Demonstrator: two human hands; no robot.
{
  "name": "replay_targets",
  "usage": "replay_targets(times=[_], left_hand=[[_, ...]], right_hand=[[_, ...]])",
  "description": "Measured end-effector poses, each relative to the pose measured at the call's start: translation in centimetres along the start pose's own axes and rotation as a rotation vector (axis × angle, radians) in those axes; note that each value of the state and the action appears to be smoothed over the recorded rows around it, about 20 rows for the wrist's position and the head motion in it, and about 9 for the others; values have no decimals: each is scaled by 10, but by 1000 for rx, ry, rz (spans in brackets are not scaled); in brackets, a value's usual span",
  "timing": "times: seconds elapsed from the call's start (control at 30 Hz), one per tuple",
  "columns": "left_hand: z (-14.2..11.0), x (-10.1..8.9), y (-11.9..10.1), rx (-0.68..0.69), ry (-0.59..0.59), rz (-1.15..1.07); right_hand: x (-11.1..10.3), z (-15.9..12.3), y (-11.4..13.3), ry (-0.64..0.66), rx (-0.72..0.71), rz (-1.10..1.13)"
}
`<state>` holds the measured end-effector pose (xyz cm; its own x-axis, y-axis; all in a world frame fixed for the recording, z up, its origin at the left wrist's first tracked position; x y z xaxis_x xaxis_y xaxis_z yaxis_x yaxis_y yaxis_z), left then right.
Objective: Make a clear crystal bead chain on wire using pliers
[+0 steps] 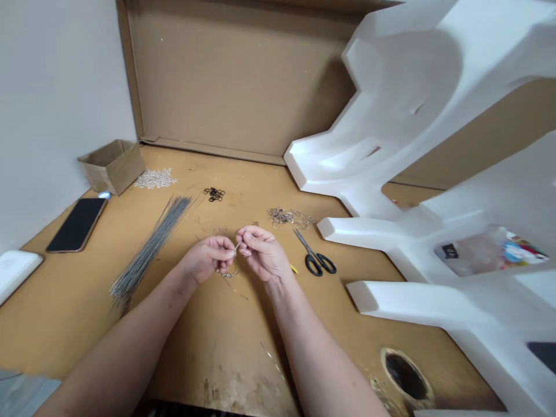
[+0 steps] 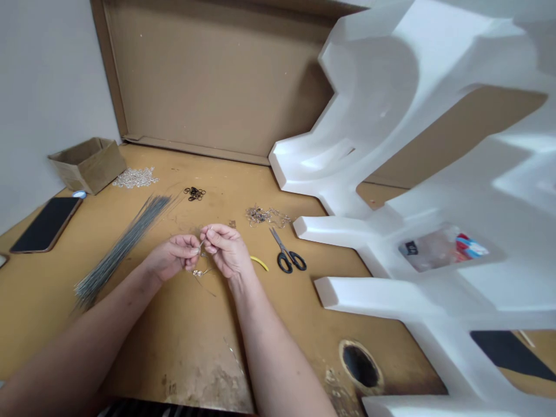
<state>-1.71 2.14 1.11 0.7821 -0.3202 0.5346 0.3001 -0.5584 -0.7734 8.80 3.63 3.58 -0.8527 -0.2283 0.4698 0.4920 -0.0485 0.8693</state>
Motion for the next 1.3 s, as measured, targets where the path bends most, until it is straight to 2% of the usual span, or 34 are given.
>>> replay_targets(times=[0.23,0.4,0.5,0.6,0.7,0.8,0.93,1.13,1.2,1.3], left_hand=[[2,0,1,4,-9,-25],[2,-4,-1,-14,-73,-17],[-1,-15,-10,35,-148,-50],[-7,-34,-22,161,-332,-143],[-11,-50,-29,248,-469,-211],[-10,-59,-28,265,-555,-210],[-6,-61,-22,245,-631,-167],[-4,-63,-20,269,-692,-174],[-4,-65,-19,273,-695,-182],[-2,-65,-18,275,-685,-181]], right_hand=[[-1,1,-8,-175,-54,35],[2,3,-8,-133,-24,27],[2,4,-5,-96,-42,-39],[-10,6,-2,-142,-127,-256],[-26,10,-2,-162,-193,-620],[-33,12,-6,-57,-190,-1010],[-26,11,-14,132,-97,-1432],[-6,14,-16,254,31,-1749],[-1,19,-17,308,83,-1816],[3,27,-22,320,164,-1873]])
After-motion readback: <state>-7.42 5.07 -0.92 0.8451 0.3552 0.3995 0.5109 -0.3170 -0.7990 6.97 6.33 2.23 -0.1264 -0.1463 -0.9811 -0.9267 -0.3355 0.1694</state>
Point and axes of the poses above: each hand's wrist, its own z-axis towards the middle knuckle, its own x-axis out of the palm, y = z × x, the point moved 3 cm from there along z, towards the middle knuckle, and after that the axes turned 13 degrees about -x, right-handed, at the moved point
